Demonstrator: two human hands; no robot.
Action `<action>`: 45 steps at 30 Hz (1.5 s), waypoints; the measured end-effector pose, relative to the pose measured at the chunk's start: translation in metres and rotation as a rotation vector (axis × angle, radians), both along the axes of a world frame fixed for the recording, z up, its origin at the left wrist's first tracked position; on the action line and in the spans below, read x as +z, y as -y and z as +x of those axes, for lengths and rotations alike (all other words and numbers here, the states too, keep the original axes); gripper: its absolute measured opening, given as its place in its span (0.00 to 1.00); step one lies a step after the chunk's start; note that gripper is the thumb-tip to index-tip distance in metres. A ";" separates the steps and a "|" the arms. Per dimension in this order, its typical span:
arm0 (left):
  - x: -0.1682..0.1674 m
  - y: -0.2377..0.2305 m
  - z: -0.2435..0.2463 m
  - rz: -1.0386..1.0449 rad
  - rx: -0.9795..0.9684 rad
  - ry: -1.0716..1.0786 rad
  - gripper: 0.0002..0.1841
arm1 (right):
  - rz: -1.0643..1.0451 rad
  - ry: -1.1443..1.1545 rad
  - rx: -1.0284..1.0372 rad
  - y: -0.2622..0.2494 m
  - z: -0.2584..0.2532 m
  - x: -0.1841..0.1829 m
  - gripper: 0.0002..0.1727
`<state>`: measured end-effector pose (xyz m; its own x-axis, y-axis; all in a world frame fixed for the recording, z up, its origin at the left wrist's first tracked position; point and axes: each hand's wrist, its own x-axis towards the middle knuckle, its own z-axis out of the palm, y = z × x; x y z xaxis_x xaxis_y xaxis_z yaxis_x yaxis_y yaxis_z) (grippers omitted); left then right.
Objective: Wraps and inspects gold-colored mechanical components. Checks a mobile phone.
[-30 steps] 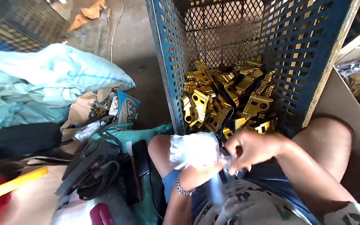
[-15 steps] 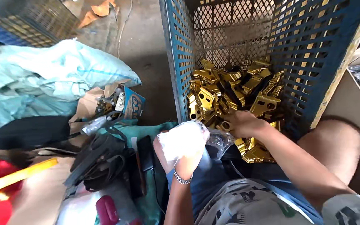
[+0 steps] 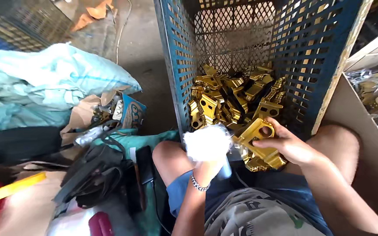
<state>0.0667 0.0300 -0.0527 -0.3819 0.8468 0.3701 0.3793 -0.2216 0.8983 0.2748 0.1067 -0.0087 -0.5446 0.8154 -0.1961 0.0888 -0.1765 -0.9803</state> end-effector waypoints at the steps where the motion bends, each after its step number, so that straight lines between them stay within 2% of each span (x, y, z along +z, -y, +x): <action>1: 0.000 0.001 -0.002 -0.003 -0.002 0.092 0.18 | 0.053 0.005 -0.052 -0.001 -0.002 -0.004 0.28; 3: -0.001 0.005 -0.007 -0.004 0.017 0.143 0.21 | 0.096 -0.072 -0.007 0.004 -0.001 -0.005 0.27; 5: 0.003 0.010 -0.008 -0.048 0.015 0.212 0.22 | 0.135 -0.106 0.126 0.007 -0.002 -0.005 0.25; 7: 0.016 0.010 -0.003 -0.123 -0.009 0.398 0.18 | 0.254 -0.036 0.074 0.006 -0.015 -0.009 0.24; 8: 0.022 0.009 0.001 -0.150 -0.020 0.479 0.17 | 0.363 0.022 0.001 0.006 -0.023 -0.014 0.22; 10: 0.031 0.004 0.004 -0.152 -0.017 0.627 0.14 | 0.737 0.225 -0.080 0.009 -0.038 -0.028 0.18; 12: 0.033 0.003 0.004 -0.124 0.015 0.666 0.13 | 0.970 0.422 0.046 0.019 -0.050 -0.042 0.16; 14: 0.023 0.007 0.005 -0.126 0.010 0.448 0.18 | 1.027 0.511 0.132 0.024 -0.058 -0.054 0.18; 15: 0.019 0.009 0.006 -0.122 -0.005 0.281 0.19 | 0.951 0.540 0.144 0.021 -0.060 -0.052 0.23; 18: 0.003 0.011 0.008 -0.040 -0.061 -0.177 0.24 | 0.408 0.550 0.229 0.000 -0.069 -0.029 0.46; 20: -0.006 0.008 0.006 -0.043 -0.009 -0.289 0.25 | 0.228 0.376 0.217 -0.009 -0.070 -0.029 0.52; 23: -0.009 0.000 -0.003 -0.030 0.187 -0.154 0.25 | 0.048 0.024 0.101 -0.009 -0.060 -0.030 0.38; 24: -0.005 0.004 -0.001 -0.053 0.139 -0.118 0.23 | 0.043 -0.031 0.041 -0.007 -0.059 -0.032 0.36; 26: 0.003 0.018 0.012 -0.120 -0.120 -0.105 0.20 | 0.087 -0.078 -0.072 -0.002 -0.062 -0.038 0.34; 27: 0.006 0.020 0.021 -0.053 -0.207 -0.070 0.18 | 0.098 -0.093 -0.117 0.000 -0.063 -0.040 0.32; 29: 0.008 0.017 0.022 0.012 -0.303 0.081 0.15 | 0.110 -0.157 -0.285 0.001 -0.051 -0.038 0.20; 31: 0.020 0.014 0.004 0.011 -0.337 0.329 0.19 | 0.063 -0.480 -0.438 -0.008 -0.013 -0.041 0.07; 32: 0.024 0.015 -0.006 -0.020 -0.337 0.455 0.19 | 0.039 -0.779 -0.442 -0.015 0.010 -0.046 0.07; 33: 0.026 0.014 -0.012 -0.055 -0.307 0.555 0.18 | 0.023 -1.112 -0.392 -0.023 0.026 -0.049 0.14; 34: 0.026 0.012 -0.012 -0.085 -0.256 0.578 0.14 | -0.007 -1.318 -0.306 -0.029 0.032 -0.047 0.21; 35: 0.022 0.009 -0.006 -0.102 -0.188 0.502 0.13 | -0.007 -1.266 -0.223 -0.028 0.029 -0.042 0.28; 36: 0.014 0.006 0.002 -0.108 -0.130 0.356 0.17 | 0.018 -1.004 -0.180 -0.022 0.017 -0.037 0.32; 37: 0.004 0.004 0.010 -0.086 -0.100 0.171 0.21 | 0.036 -0.739 -0.103 -0.013 0.002 -0.035 0.30; 38: -0.003 0.002 0.018 -0.052 -0.095 0.024 0.23 | 0.068 -0.518 -0.022 -0.003 -0.014 -0.034 0.23; 39: -0.006 0.000 0.024 -0.012 -0.097 -0.057 0.21 | 0.104 -0.334 0.012 0.005 -0.028 -0.030 0.18; 40: -0.005 0.001 0.028 0.012 -0.125 -0.052 0.20 | 0.132 -0.227 0.018 0.010 -0.034 -0.028 0.13; 42: 0.008 0.006 0.027 -0.068 -0.294 0.248 0.20 | 0.127 -0.142 -0.001 0.012 -0.033 -0.026 0.03; 43: 0.015 0.009 0.024 -0.154 -0.371 0.419 0.18 | 0.101 -0.111 0.020 0.014 -0.030 -0.025 0.06; 44: 0.019 0.012 0.020 -0.213 -0.399 0.486 0.16 | 0.067 -0.077 0.049 0.018 -0.027 -0.025 0.09; 45: 0.018 0.012 0.012 -0.225 -0.350 0.425 0.14 | 0.038 -0.056 0.082 0.023 -0.023 -0.026 0.10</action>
